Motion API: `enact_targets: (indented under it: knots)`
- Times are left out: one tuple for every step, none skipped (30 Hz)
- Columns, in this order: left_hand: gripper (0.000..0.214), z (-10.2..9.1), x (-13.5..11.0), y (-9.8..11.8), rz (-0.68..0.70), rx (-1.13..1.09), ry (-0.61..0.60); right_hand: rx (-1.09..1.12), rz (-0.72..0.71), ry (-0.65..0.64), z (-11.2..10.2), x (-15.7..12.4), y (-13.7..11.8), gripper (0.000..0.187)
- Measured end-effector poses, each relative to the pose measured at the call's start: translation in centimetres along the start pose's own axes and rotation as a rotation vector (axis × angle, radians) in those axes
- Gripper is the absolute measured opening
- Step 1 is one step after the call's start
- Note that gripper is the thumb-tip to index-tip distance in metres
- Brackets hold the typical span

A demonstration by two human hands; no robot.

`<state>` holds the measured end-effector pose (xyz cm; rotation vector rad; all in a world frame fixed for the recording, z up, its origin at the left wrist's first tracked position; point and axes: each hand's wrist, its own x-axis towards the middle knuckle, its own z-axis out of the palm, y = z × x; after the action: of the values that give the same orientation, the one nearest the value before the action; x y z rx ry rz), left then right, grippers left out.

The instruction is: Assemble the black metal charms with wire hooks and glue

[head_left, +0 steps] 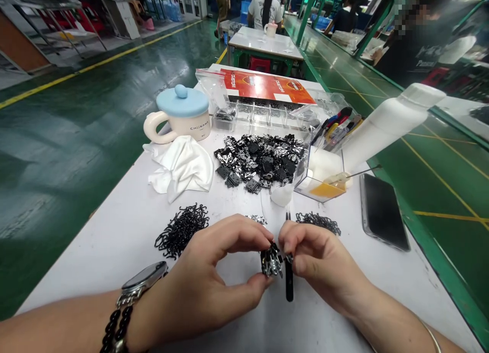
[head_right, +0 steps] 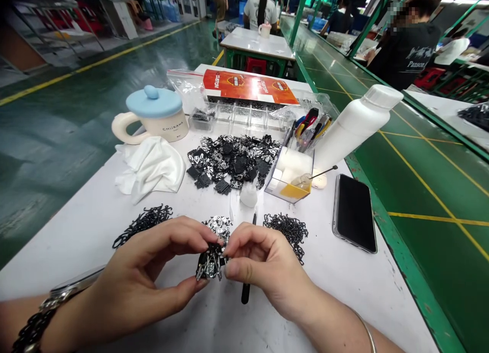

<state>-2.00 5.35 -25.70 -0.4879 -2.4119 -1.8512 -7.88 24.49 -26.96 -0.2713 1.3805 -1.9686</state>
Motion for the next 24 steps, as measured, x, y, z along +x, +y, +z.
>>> enact_targets:
  knots:
    - [0.031,0.0,0.0,0.0,-0.001,-0.002,-0.007,0.007,0.0,-0.008,0.1,0.0,0.0,0.016]
    - [0.031,0.0,0.1,0.0,-0.003,-0.001,-0.014,0.012,0.002,-0.018,0.1,0.0,0.0,0.015]
    - [0.031,0.0,0.1,0.0,0.0,0.001,-0.014,0.013,0.001,-0.025,0.2,0.0,0.0,0.015]
    - [0.031,0.0,0.2,0.0,0.003,0.006,-0.011,0.013,-0.001,-0.027,0.2,0.0,0.1,0.015]
    - [0.031,0.0,0.2,0.0,0.008,0.008,-0.006,0.014,-0.005,-0.029,0.2,0.0,0.1,0.015]
    - [0.032,0.0,0.3,0.1,0.013,0.009,-0.001,0.016,-0.009,-0.031,0.2,0.0,0.2,0.014]
    - [0.031,0.0,0.4,0.1,0.019,0.008,0.003,0.018,-0.013,-0.035,0.2,0.1,0.2,0.014]
    - [0.032,0.0,0.4,0.1,0.021,0.006,0.004,0.017,-0.018,-0.041,0.2,0.1,0.3,0.013]
    - [0.031,0.0,0.5,0.1,0.025,0.003,0.003,0.007,-0.024,-0.048,0.1,0.0,0.3,0.013]
    - [0.032,0.0,0.5,0.1,0.025,0.0,-0.001,-0.01,-0.031,-0.054,0.0,0.0,0.4,0.013]
    - [0.032,-0.1,0.5,0.1,0.028,-0.002,-0.003,-0.036,-0.038,-0.055,-0.1,0.0,0.4,0.013]
    - [0.032,0.0,0.5,0.1,0.026,-0.003,-0.006,-0.064,-0.047,-0.057,-0.2,0.0,0.4,0.013]
    - [0.032,0.0,0.5,0.0,0.023,-0.006,-0.01,-0.091,-0.055,-0.057,-0.3,0.0,0.4,0.014]
    - [0.032,0.0,0.5,0.0,0.019,-0.009,-0.015,-0.115,-0.06,-0.057,-0.3,0.0,0.3,0.014]
    - [0.032,0.0,0.5,0.0,0.017,-0.013,-0.022,-0.137,-0.064,-0.058,-0.3,0.0,0.2,0.014]
    - [0.031,0.0,0.5,0.1,0.008,-0.019,-0.028,-0.158,-0.067,-0.061,-0.4,0.0,0.1,0.014]
    - [0.031,0.1,0.5,0.1,-0.001,-0.029,-0.036,-0.182,-0.068,-0.068,-0.4,0.0,-0.1,0.015]
    - [0.03,0.1,0.4,0.1,-0.018,-0.044,-0.043,-0.209,-0.065,-0.073,-0.4,0.0,-0.2,0.015]
    - [0.03,0.1,0.4,0.2,-0.036,-0.066,-0.049,-0.241,-0.06,-0.077,-0.4,0.0,-0.4,0.015]
    - [0.03,0.1,0.4,0.3,-0.063,-0.096,-0.055,-0.271,-0.054,-0.08,-0.4,0.0,-0.5,0.016]
    - [0.03,0.1,0.3,0.3,-0.092,-0.134,-0.061,-0.294,-0.043,-0.083,-0.4,0.0,-0.6,0.016]
    - [0.029,0.2,0.3,0.4,-0.124,-0.175,-0.067,-0.307,-0.029,-0.088,-0.4,0.0,-0.7,0.015]
    - [0.028,0.2,0.3,0.4,-0.157,-0.215,-0.074,-0.306,-0.016,-0.093,-0.5,0.0,-0.8,0.015]
    - [0.027,0.2,0.3,0.5,-0.198,-0.25,-0.083,-0.292,-0.002,-0.102,-0.6,0.0,-0.8,0.014]
